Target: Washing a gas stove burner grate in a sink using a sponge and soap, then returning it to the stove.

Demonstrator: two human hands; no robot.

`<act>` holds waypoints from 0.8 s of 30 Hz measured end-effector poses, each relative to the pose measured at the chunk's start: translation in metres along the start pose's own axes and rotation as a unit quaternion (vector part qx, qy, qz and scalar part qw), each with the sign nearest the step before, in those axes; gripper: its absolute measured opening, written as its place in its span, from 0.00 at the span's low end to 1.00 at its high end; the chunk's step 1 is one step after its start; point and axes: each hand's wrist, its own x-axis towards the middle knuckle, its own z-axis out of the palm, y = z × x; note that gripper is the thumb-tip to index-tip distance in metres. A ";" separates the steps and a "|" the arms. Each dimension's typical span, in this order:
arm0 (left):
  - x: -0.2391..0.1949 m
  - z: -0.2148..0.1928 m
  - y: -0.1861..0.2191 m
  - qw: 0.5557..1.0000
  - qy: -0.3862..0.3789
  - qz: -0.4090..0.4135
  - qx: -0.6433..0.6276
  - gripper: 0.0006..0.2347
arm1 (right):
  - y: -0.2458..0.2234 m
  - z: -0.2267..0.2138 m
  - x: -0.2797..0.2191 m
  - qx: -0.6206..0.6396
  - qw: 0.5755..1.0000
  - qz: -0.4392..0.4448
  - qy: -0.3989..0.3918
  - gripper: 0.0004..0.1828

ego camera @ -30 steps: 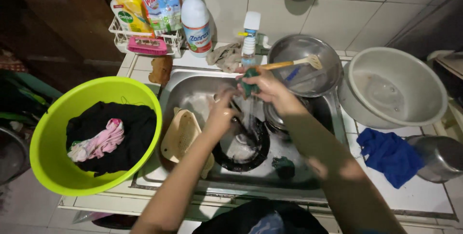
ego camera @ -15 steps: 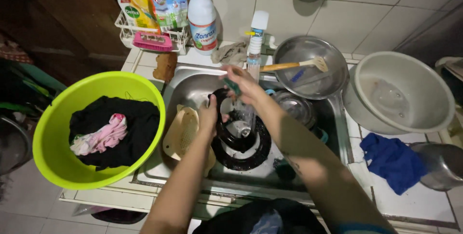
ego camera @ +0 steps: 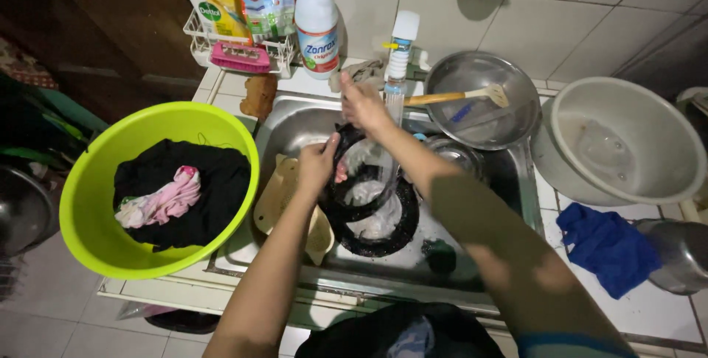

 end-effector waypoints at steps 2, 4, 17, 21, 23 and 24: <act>0.019 0.005 -0.037 0.999 0.034 0.007 -0.019 0.24 | -0.004 -0.004 0.000 -0.039 0.999 -0.024 -0.004 0.34; 0.007 -0.001 -0.019 0.994 0.014 -0.016 -0.108 0.22 | -0.010 0.001 -0.003 -0.058 0.998 -0.024 -0.004 0.35; -0.009 -0.006 -0.019 0.937 0.019 -0.141 -0.319 0.22 | -0.010 -0.033 -0.004 -0.355 0.881 -0.311 0.033 0.27; -0.004 -0.003 -0.029 0.939 0.027 -0.151 -0.307 0.22 | -0.005 -0.047 -0.035 -0.321 0.946 -0.043 -0.026 0.32; 0.000 0.000 -0.034 0.942 0.029 -0.160 -0.292 0.21 | 0.062 -0.075 -0.008 -0.337 0.908 -0.227 -0.101 0.21; 0.001 0.001 -0.036 0.942 0.030 -0.161 -0.292 0.21 | 0.054 -0.076 -0.015 -0.337 0.908 -0.227 -0.103 0.21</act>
